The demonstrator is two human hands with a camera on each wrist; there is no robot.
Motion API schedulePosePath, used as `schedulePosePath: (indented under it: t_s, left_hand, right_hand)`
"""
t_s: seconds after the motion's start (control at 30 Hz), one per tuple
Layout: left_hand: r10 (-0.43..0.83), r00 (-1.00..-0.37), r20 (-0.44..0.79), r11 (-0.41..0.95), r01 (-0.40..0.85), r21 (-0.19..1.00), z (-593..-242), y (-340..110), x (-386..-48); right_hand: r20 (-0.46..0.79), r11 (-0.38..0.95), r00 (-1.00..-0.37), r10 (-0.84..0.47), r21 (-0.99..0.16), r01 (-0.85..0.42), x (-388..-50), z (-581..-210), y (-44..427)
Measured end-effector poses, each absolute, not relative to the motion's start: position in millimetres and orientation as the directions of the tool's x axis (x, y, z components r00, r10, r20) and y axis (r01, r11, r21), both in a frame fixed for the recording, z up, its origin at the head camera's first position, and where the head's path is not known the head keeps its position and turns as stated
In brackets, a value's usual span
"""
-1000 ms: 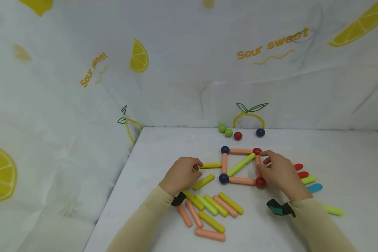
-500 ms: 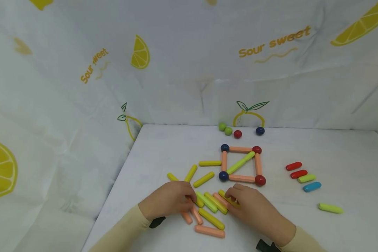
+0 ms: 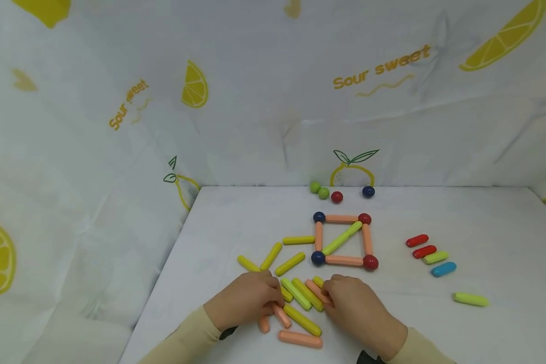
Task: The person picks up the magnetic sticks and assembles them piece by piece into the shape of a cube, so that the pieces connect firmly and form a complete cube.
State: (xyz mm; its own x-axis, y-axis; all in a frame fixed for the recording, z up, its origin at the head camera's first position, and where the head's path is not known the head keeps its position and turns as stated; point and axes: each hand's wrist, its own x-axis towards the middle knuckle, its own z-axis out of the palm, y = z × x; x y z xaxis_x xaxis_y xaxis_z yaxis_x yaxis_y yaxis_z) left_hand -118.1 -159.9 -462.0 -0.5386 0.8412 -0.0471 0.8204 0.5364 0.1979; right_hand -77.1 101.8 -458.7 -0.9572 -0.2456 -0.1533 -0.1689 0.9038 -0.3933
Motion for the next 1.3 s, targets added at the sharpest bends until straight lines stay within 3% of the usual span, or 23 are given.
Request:
schedulePosePath:
  t_s: [0.13, 0.3, 0.43, 0.63, 0.9, 1.1, 1.3]
  left_hand:
    - [0.830, -0.558, -0.018, 0.536, 0.788, 0.302, -457.1, -157.8, -123.9]
    - [0.762, -0.647, 0.041, 0.505, 0.632, 0.589, -449.1, -150.5, -139.7]
    - [0.677, -0.734, 0.055, 0.483, 0.500, 0.718, -447.7, -143.2, -158.5]
    - [0.579, -0.815, 0.037, 0.491, 0.385, 0.782, -452.7, -122.7, -195.8]
    - [0.512, -0.858, 0.044, 0.510, 0.345, 0.788, -456.4, -77.5, -238.5]
    - [0.482, -0.872, 0.080, 0.509, 0.353, 0.785, -454.7, -50.5, -263.0]
    - [0.469, -0.879, 0.090, 0.503, 0.349, 0.790, -456.6, -43.7, -270.7]
  right_hand:
    - [-0.169, 0.917, -0.958, -0.231, -0.367, -0.157, -78.3, -459.3, 103.1]
    - [-0.194, 0.912, -0.952, -0.238, -0.381, -0.150, -83.7, -454.7, 109.0]
    - [-0.220, 0.861, -0.945, -0.243, -0.497, -0.106, -95.1, -444.6, 126.1]
    - [-0.149, 0.752, -0.955, -0.258, -0.651, -0.102, -135.1, -438.0, 168.2]
    - [0.026, 0.683, -0.997, -0.070, -0.728, -0.067, -185.4, -458.6, 217.2]
    - [0.049, 0.621, -0.998, 0.046, -0.783, -0.010, -202.3, -462.5, 233.6]
    - [0.041, 0.602, -0.996, 0.078, -0.799, 0.014, -206.5, -464.4, 233.6]
